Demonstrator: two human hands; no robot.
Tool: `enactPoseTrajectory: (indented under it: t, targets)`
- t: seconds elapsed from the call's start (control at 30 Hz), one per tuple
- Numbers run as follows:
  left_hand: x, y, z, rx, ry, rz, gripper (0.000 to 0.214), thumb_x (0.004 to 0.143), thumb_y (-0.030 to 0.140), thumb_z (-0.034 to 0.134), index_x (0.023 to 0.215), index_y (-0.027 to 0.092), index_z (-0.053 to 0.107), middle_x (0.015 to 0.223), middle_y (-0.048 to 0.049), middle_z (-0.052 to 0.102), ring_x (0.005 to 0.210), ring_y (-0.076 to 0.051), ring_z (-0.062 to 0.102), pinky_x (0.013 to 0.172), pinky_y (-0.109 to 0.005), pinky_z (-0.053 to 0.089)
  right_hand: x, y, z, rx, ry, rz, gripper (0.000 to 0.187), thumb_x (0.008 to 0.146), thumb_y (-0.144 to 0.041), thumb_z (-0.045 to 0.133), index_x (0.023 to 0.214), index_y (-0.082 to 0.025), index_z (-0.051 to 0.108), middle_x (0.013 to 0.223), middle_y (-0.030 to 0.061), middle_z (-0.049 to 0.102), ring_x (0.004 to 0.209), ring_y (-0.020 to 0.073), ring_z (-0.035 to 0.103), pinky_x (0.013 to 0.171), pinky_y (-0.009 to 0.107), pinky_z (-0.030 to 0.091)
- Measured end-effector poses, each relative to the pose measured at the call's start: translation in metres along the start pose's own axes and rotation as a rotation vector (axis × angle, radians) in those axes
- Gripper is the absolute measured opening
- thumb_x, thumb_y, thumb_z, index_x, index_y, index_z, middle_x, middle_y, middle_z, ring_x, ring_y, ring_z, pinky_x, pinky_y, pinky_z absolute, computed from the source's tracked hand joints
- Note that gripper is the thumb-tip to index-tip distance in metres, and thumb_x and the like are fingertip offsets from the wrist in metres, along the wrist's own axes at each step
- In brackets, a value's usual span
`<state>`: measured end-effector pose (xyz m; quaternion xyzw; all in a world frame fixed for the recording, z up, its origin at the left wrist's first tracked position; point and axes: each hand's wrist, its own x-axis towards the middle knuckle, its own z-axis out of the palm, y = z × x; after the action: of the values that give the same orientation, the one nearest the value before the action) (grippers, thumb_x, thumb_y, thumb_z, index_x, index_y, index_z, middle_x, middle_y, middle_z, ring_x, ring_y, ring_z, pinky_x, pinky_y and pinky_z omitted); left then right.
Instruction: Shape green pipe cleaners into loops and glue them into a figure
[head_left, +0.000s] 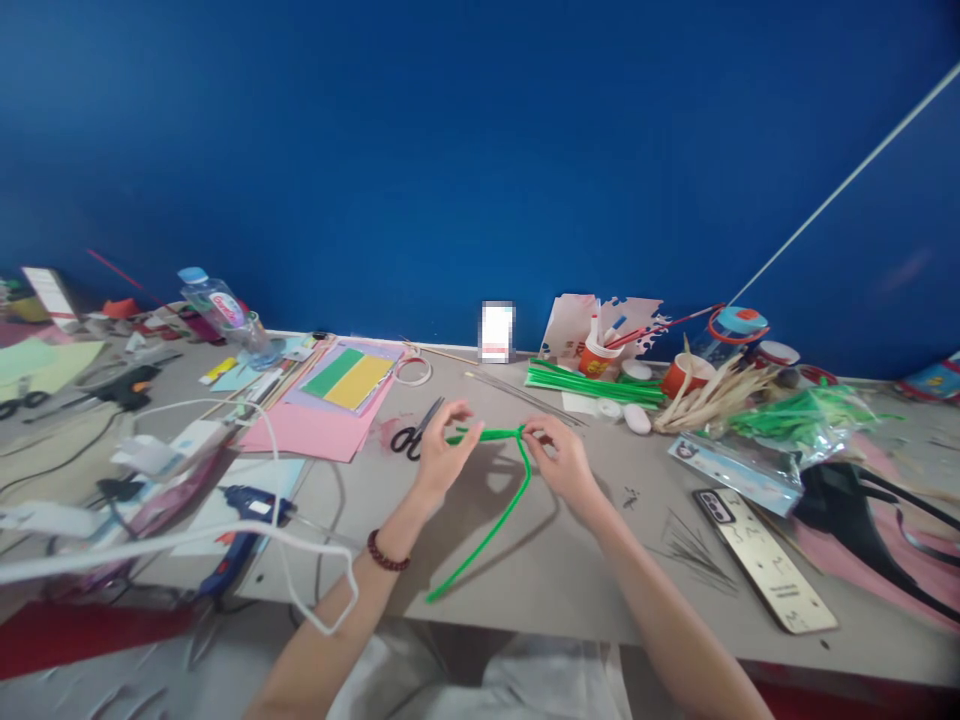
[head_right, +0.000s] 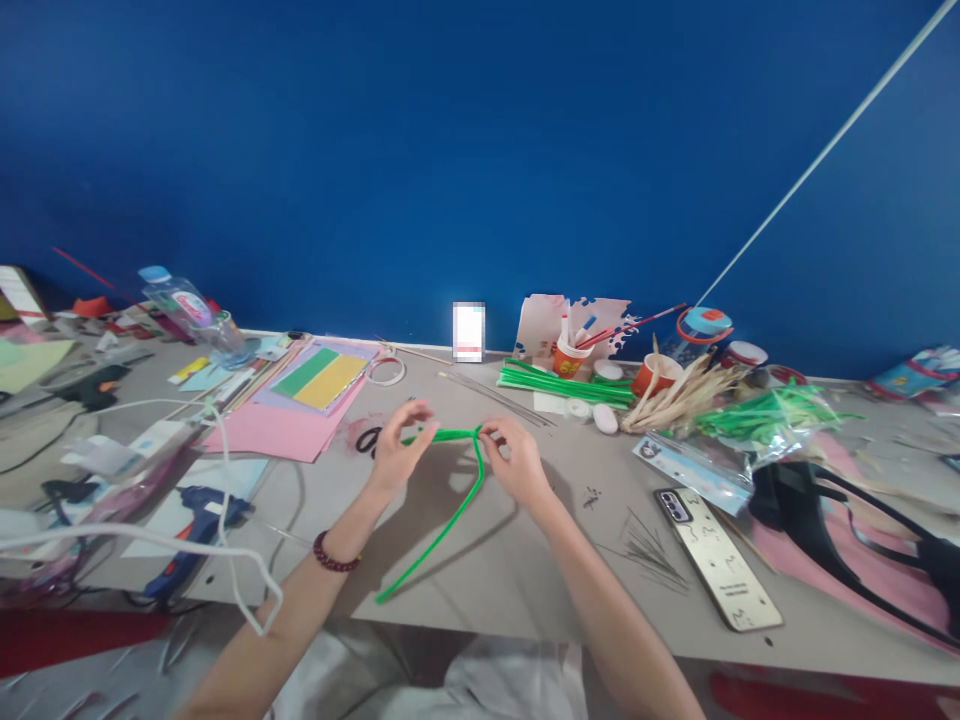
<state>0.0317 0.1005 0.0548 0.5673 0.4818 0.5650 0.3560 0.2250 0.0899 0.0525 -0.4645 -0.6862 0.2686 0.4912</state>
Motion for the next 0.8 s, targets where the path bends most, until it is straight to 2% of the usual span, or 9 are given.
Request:
enactPoseTrajectory:
  t: [0.07, 0.1, 0.2, 0.3, 0.4, 0.5, 0.57, 0.7, 0.8]
  targets:
    - [0.001, -0.003, 0.001, -0.137, 0.118, -0.05, 0.047, 0.074, 0.031, 0.064, 0.117, 0.018, 0.05, 0.105, -0.0079, 0.06, 0.095, -0.017, 0.056, 0.087, -0.032, 0.044, 0.0, 0.002, 0.002, 0.127, 0.037, 0.121, 0.017, 0.081, -0.036, 0.053, 0.08, -0.02, 0.059, 0.077, 0.0034, 0.06, 0.066, 0.0161, 0.057, 0.063, 0.029, 0.048]
    - [0.001, -0.005, 0.002, -0.229, 0.114, -0.105, 0.05, 0.075, 0.032, 0.063, 0.12, 0.018, 0.047, 0.105, -0.0078, 0.059, 0.094, -0.016, 0.057, 0.087, -0.032, 0.045, 0.0, 0.001, 0.003, 0.199, 0.042, 0.176, 0.018, 0.08, -0.037, 0.055, 0.08, -0.02, 0.058, 0.072, 0.002, 0.059, 0.062, 0.0148, 0.056, 0.061, 0.029, 0.048]
    - [-0.003, -0.008, 0.007, -0.425, -0.077, -0.258, 0.051, 0.073, 0.032, 0.064, 0.12, 0.019, 0.048, 0.098, -0.0053, 0.062, 0.086, -0.015, 0.059, 0.084, -0.033, 0.047, 0.0, -0.004, 0.005, 0.359, 0.016, 0.279, 0.022, 0.075, -0.041, 0.06, 0.077, -0.02, 0.057, 0.067, -0.0001, 0.057, 0.059, 0.0136, 0.054, 0.059, 0.027, 0.047]
    - [-0.011, -0.007, 0.013, -0.403, -0.285, -0.329, 0.044, 0.068, 0.028, 0.069, 0.11, 0.018, 0.058, 0.094, -0.0049, 0.066, 0.084, -0.018, 0.061, 0.081, -0.034, 0.049, -0.001, -0.012, 0.007, 0.408, -0.06, 0.344, 0.025, 0.071, -0.043, 0.063, 0.072, -0.019, 0.057, 0.064, -0.0016, 0.057, 0.058, 0.0124, 0.052, 0.058, 0.026, 0.045]
    - [-0.018, -0.004, 0.017, -0.333, -0.335, -0.324, 0.029, 0.067, 0.027, 0.07, 0.093, 0.016, 0.064, 0.095, -0.0068, 0.067, 0.086, -0.02, 0.062, 0.081, -0.034, 0.05, -0.003, -0.014, 0.011, 0.417, -0.136, 0.362, 0.025, 0.072, -0.044, 0.061, 0.072, -0.018, 0.058, 0.064, -0.0018, 0.057, 0.058, 0.0122, 0.051, 0.058, 0.025, 0.043]
    - [-0.019, -0.003, 0.019, -0.287, -0.293, -0.341, 0.024, 0.066, 0.03, 0.07, 0.083, 0.014, 0.064, 0.077, -0.0053, 0.068, 0.073, -0.019, 0.063, 0.075, -0.036, 0.052, -0.006, -0.01, 0.015, 0.344, -0.141, 0.296, 0.022, 0.076, -0.04, 0.058, 0.074, -0.019, 0.059, 0.066, -0.0007, 0.058, 0.06, 0.0134, 0.053, 0.059, 0.026, 0.042]
    - [-0.019, -0.004, 0.02, -0.246, -0.262, -0.337, 0.023, 0.066, 0.031, 0.07, 0.08, 0.015, 0.064, 0.069, -0.0043, 0.066, 0.068, -0.019, 0.063, 0.072, -0.037, 0.053, -0.009, -0.007, 0.017, 0.207, -0.089, 0.187, 0.016, 0.077, -0.035, 0.057, 0.074, -0.019, 0.059, 0.065, -0.0005, 0.057, 0.06, 0.0144, 0.051, 0.059, 0.027, 0.042]
    - [-0.019, -0.005, 0.021, -0.227, -0.223, -0.278, 0.015, 0.066, 0.029, 0.07, 0.075, 0.017, 0.065, 0.071, -0.0055, 0.067, 0.067, -0.02, 0.064, 0.071, -0.037, 0.054, -0.015, -0.005, 0.019, -0.08, 0.018, -0.058, 0.006, 0.077, -0.024, 0.056, 0.078, -0.021, 0.061, 0.068, 0.0008, 0.054, 0.065, 0.0168, 0.05, 0.063, 0.029, 0.042]
    - [-0.02, -0.002, 0.021, -0.239, -0.201, -0.263, 0.015, 0.067, 0.029, 0.069, 0.076, 0.017, 0.065, 0.076, -0.0055, 0.068, 0.072, -0.02, 0.064, 0.073, -0.036, 0.054, -0.016, -0.006, 0.017, -0.122, 0.004, -0.152, 0.009, 0.08, -0.022, 0.054, 0.085, -0.022, 0.061, 0.076, 0.0037, 0.057, 0.072, 0.0189, 0.052, 0.066, 0.031, 0.043]
